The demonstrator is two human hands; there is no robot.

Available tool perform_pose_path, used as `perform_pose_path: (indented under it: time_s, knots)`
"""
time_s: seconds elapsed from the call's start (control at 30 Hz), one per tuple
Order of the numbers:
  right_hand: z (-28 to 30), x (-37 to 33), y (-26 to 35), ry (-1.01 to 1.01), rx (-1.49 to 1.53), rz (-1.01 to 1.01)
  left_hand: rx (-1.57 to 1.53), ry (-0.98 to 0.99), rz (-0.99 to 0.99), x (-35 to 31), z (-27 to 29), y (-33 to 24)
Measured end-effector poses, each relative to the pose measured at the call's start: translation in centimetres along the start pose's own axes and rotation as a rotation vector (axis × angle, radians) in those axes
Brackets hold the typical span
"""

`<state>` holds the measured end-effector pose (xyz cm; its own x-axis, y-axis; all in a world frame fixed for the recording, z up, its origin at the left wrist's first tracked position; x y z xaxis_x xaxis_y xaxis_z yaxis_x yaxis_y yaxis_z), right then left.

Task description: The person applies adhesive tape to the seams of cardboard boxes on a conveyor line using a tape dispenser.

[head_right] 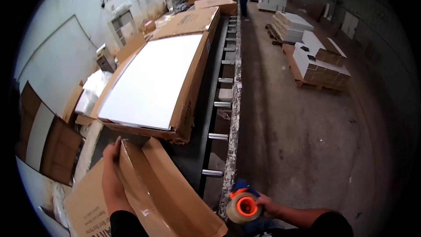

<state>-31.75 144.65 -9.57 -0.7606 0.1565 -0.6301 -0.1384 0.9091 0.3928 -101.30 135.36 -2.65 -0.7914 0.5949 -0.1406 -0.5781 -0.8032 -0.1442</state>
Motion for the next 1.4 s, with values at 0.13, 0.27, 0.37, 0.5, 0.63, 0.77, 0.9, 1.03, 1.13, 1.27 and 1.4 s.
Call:
perform_pose_path:
  time_s: [0.13,0.27,0.37,0.5,0.63,0.77,0.9,1.03,1.13,1.27,1.4]
  knots:
    - [5.7,0.7,1.9,-0.053,0.114,-0.041,0.013,-0.161,-0.019,-1.0,0.6,0.2]
    - [6.4,1.7,3.4,-0.077,0.011,-0.105,0.067,-0.228,-0.029,-2.0,1.2,-1.2]
    - [8.3,2.0,3.0,-0.026,-0.078,-0.067,0.069,-0.244,-0.083,-4.7,0.7,-3.3]
    - [9.4,0.1,2.1,0.017,0.055,-0.137,0.039,-0.154,-0.147,-11.8,-0.6,-9.8]
    - [12.7,-2.5,0.9,0.116,0.042,-0.157,0.08,-0.135,-0.22,-20.5,-3.3,-14.9]
    - [15.6,-7.2,0.2,0.135,-0.206,-0.151,0.12,-0.053,-0.274,-31.9,-5.6,-19.8]
    - [17.0,-10.6,-1.3,0.216,-0.382,-0.121,0.07,0.002,-0.397,-43.9,-6.6,-25.5]
    - [17.7,-11.1,-4.6,0.277,-0.504,-0.261,0.199,-0.188,-0.693,-58.8,-8.8,-30.8]
    - [12.9,-9.9,-6.7,0.444,-0.568,-0.205,0.092,-0.134,-0.23,-67.8,-9.5,-22.4]
    - [8.3,-6.0,-9.3,0.528,-0.593,-0.17,0.222,-0.116,0.295,-75.8,-10.5,-12.1]
    - [6.2,-4.4,-9.9,0.451,-0.529,-0.211,0.339,-0.175,0.178,-75.3,-11.1,-11.7]
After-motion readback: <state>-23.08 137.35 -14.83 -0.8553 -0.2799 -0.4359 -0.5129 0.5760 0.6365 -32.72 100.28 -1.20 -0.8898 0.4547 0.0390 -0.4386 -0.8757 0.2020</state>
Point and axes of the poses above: each hand's wrist, its own x-axis towards the middle knuckle, its own z-axis out of the back of the hand, y = z × x, the point moved 7 cm from there along x, towards the middle knuckle, and after that the axes turned 10 degrees about -z, right-handed, at the moved point
